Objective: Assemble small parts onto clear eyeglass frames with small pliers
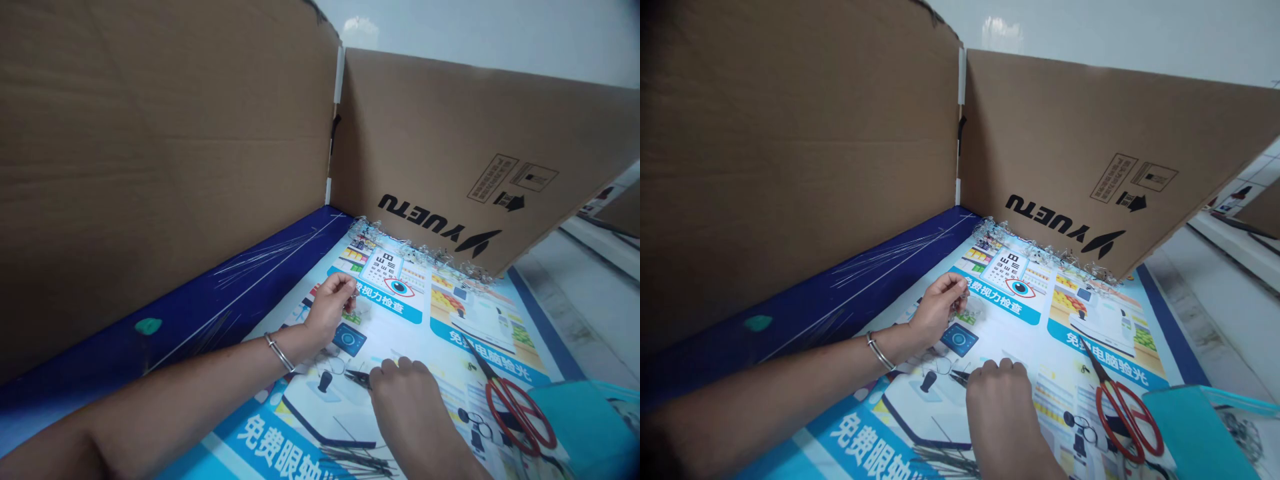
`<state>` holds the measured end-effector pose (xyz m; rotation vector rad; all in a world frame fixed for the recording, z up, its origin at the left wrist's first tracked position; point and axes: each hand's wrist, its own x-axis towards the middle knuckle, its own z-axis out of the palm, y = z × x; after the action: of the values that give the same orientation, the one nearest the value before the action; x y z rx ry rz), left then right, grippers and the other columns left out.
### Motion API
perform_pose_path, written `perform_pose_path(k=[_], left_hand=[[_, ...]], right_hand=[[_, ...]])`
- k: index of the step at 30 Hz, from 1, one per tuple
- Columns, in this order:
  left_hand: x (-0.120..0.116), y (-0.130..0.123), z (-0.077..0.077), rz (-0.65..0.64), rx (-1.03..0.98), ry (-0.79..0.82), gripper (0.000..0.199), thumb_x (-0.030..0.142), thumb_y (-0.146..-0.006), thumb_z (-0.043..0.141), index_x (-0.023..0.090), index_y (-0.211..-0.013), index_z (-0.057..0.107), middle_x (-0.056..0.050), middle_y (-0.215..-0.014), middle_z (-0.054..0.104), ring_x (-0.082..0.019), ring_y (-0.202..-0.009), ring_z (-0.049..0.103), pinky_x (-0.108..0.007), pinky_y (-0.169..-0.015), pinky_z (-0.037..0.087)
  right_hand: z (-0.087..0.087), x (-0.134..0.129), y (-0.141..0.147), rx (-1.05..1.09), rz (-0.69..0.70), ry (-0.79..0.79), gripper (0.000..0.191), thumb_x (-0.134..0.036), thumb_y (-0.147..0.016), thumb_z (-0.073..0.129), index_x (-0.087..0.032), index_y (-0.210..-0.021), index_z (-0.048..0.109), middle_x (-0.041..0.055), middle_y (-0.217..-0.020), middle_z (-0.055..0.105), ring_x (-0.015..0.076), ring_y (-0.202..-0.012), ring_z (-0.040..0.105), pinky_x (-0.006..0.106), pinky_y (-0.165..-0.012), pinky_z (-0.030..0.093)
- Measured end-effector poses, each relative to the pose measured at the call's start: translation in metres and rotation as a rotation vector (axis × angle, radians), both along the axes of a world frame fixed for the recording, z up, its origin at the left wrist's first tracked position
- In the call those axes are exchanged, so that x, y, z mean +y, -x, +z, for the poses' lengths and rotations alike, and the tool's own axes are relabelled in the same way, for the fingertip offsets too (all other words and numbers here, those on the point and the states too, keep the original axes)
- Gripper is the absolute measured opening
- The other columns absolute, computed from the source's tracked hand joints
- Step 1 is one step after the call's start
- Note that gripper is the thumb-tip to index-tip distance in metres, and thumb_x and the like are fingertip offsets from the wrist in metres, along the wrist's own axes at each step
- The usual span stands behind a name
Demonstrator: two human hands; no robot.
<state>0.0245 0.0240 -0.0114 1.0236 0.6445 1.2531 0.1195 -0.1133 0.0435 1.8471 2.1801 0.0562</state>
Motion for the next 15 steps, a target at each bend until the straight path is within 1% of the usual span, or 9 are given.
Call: perform_pose_path(k=[4,7,10,12,15], left_hand=[[-0.002,0.000,-0.001,-0.006,0.018,0.001,0.018,0.035,-0.078,0.054,0.017,-0.075,0.052,0.002,-0.065,0.053,-0.006,-0.049,0.047,-0.019,-0.047,0.037],[-0.002,0.000,-0.001,-0.019,0.017,-0.008,0.018,0.035,-0.078,0.053,0.017,-0.076,0.051,0.002,-0.065,0.052,-0.007,-0.050,0.047,-0.019,-0.046,0.036],[-0.001,0.000,-0.001,-0.031,0.025,-0.016,0.018,0.035,-0.078,0.053,0.017,-0.076,0.051,0.002,-0.066,0.052,-0.007,-0.051,0.047,-0.018,-0.045,0.036],[-0.001,0.000,-0.002,-0.036,0.032,-0.013,0.018,0.035,-0.078,0.053,0.017,-0.076,0.051,0.002,-0.065,0.052,-0.007,-0.050,0.047,-0.018,-0.045,0.035],[-0.001,-0.001,-0.002,-0.032,0.038,-0.010,0.018,0.035,-0.078,0.053,0.017,-0.076,0.051,0.002,-0.065,0.052,-0.007,-0.050,0.047,-0.018,-0.045,0.036]], right_hand=[[-0.002,-0.002,0.002,-0.008,0.003,-0.024,0.018,-0.001,-0.069,0.051,-0.015,-0.072,0.062,0.0083,-0.067,0.060,0.0194,-0.066,0.054,0.029,-0.053,0.028],[-0.002,-0.002,-0.004,0.014,0.012,-0.016,0.015,-0.006,-0.072,0.051,-0.017,-0.072,0.062,0.0069,-0.068,0.061,0.0199,-0.065,0.054,0.029,-0.053,0.027],[0.002,0.000,-0.014,0.001,-0.009,-0.016,0.012,-0.011,-0.074,0.053,-0.018,-0.070,0.062,0.0066,-0.069,0.061,0.0196,-0.066,0.053,0.029,-0.054,0.026],[0.005,0.001,-0.020,-0.007,-0.002,-0.048,0.011,-0.012,-0.074,0.054,-0.017,-0.069,0.062,0.0067,-0.068,0.060,0.0195,-0.067,0.052,0.030,-0.055,0.025],[0.009,0.003,-0.025,-0.008,0.045,-0.116,0.011,-0.010,-0.073,0.054,-0.018,-0.070,0.061,0.0063,-0.068,0.058,0.0197,-0.069,0.050,0.032,-0.057,0.024]])
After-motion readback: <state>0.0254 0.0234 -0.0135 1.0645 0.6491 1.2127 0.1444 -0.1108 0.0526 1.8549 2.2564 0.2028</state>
